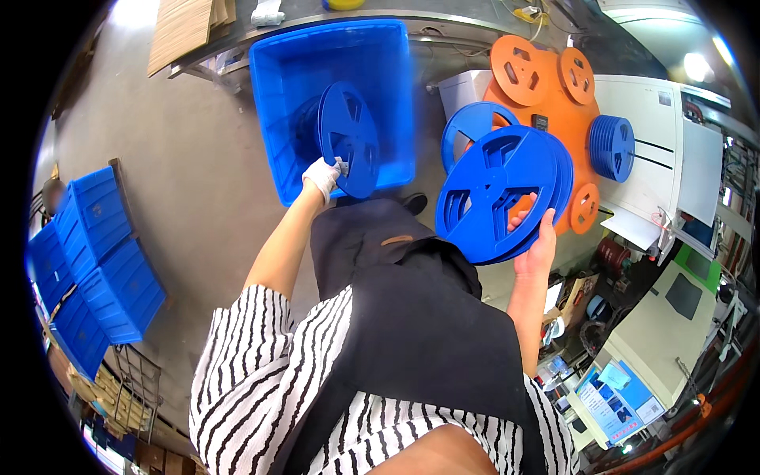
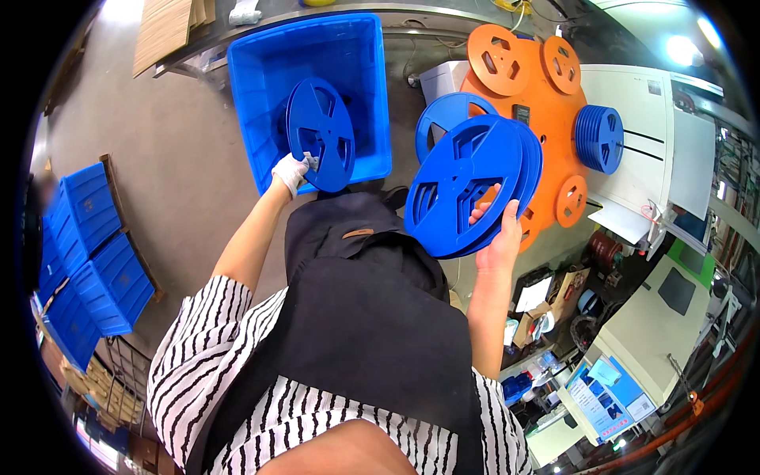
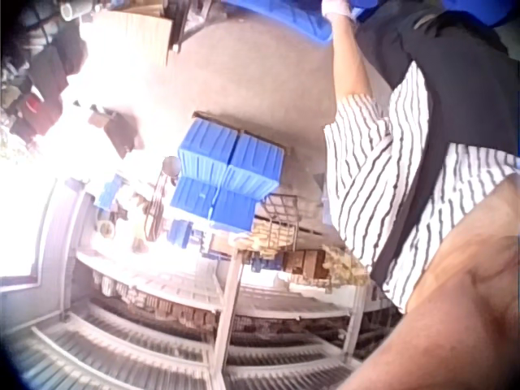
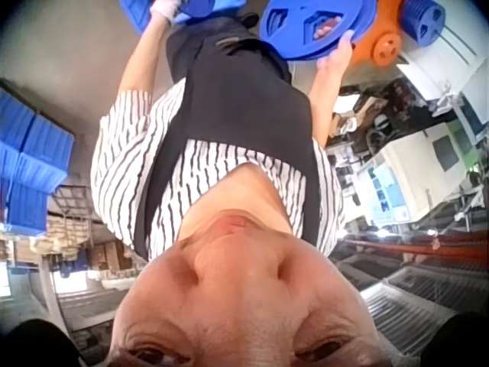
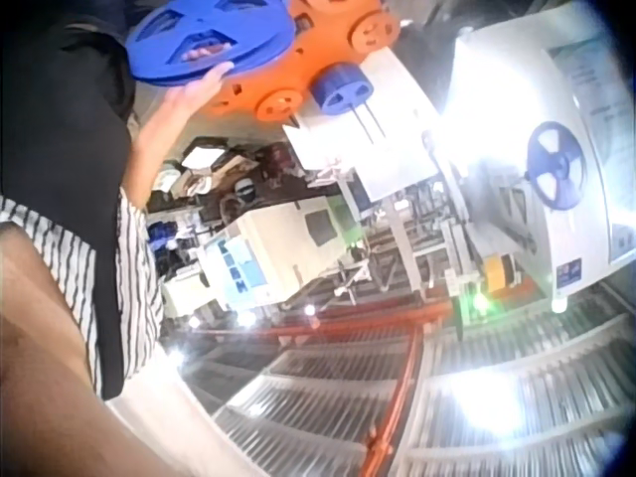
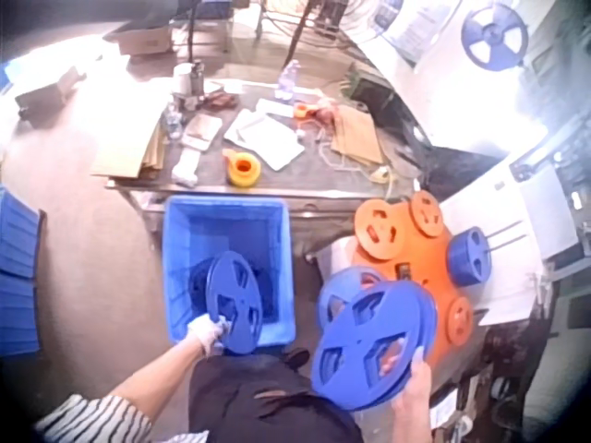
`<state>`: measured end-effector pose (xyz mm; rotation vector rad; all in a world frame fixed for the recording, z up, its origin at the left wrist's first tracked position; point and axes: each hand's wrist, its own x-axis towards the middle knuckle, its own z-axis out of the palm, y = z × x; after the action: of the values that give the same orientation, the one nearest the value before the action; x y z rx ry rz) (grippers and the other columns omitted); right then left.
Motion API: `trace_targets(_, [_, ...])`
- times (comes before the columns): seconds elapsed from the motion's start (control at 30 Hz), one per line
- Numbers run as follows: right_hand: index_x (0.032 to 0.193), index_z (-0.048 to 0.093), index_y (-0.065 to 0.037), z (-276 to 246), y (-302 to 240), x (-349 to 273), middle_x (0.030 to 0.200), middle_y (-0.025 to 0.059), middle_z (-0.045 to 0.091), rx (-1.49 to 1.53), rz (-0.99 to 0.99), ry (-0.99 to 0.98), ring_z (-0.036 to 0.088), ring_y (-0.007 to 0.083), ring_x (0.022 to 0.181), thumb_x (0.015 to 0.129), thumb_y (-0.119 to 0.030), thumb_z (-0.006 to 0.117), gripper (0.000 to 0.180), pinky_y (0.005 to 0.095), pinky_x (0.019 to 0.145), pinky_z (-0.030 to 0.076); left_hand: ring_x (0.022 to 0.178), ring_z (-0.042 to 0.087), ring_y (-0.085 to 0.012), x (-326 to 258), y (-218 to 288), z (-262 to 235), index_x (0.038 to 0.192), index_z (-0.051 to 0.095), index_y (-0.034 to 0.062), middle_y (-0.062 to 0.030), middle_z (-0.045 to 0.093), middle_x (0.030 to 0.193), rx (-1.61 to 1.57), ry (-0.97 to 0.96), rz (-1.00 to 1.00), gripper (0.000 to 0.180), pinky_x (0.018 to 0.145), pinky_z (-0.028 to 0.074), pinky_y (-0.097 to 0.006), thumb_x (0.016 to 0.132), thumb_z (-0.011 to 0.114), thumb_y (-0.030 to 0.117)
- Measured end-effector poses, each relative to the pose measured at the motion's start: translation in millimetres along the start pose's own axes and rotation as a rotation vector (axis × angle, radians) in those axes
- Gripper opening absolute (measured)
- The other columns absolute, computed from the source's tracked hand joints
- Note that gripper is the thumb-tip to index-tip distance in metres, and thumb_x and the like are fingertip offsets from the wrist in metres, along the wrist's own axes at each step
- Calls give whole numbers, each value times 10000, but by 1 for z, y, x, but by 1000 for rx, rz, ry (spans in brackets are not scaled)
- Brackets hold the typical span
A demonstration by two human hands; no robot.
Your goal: The person mixes blue plastic pellets in a white bowl, then moves to a machine to adjust a transparent hopper and wipe a surface. Finally, the person picks up blue plastic reels from a table and places them into a blue crate.
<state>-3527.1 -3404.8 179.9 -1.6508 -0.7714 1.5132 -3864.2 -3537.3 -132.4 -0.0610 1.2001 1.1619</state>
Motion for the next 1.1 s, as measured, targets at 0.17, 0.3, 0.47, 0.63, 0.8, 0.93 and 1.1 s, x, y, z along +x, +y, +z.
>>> trace_targets(0.17, [1342,483,-57,-6,1,-5,828,24,589,122,-50,-53,566,147,732,987,-505,426,574,297,666,475,1080,581,-309,37,-10,2,1253,494,0,-211,584,1179,788,357,-60,575,922,449,-383,836,674,352])
trace_targets(0.3, [1361,450,-25,-30,-5,-1,831,21,564,319,-133,-186,503,138,678,961,-531,458,645,296,626,431,1250,430,-418,23,13,47,1252,487,-24,-227,487,1340,1145,471,773,589,1050,363,-428,774,742,205])
trace_targets(0.47, [1368,430,2,-47,-8,12,795,24,489,741,-103,-458,462,127,648,943,-456,542,634,280,598,414,1291,416,-428,-100,119,175,839,617,-9,-253,515,1298,1627,-337,1259,245,1086,334,-520,624,680,89])
trace_targets(0.63, [1353,435,22,-41,-13,16,809,62,509,905,1,-539,480,140,623,948,-446,538,628,281,569,428,1255,487,-359,-123,135,211,787,616,15,-192,630,1149,1788,-549,1560,182,1081,371,-485,670,578,149])
trace_targets(0.8, [1372,423,22,-43,-17,23,812,40,481,953,19,-613,491,137,663,961,-360,533,571,277,600,439,1246,495,-340,-127,136,211,769,618,18,-202,637,1119,1674,-580,1464,157,1114,329,-479,705,549,144])
trace_targets(0.93, [1382,420,-3,-24,-36,12,834,21,513,651,-76,-513,496,118,685,897,-562,539,750,256,603,439,1303,446,-328,-141,137,205,901,615,14,-224,609,1176,1605,-529,1376,136,1101,346,-417,835,535,102])
trace_targets(1.1, [1345,457,-30,-28,-51,19,828,7,553,283,-63,-293,509,114,697,884,-645,478,769,239,588,434,865,641,-273,-133,82,149,903,614,40,-143,656,976,1288,-150,871,125,767,509,-299,952,523,112])
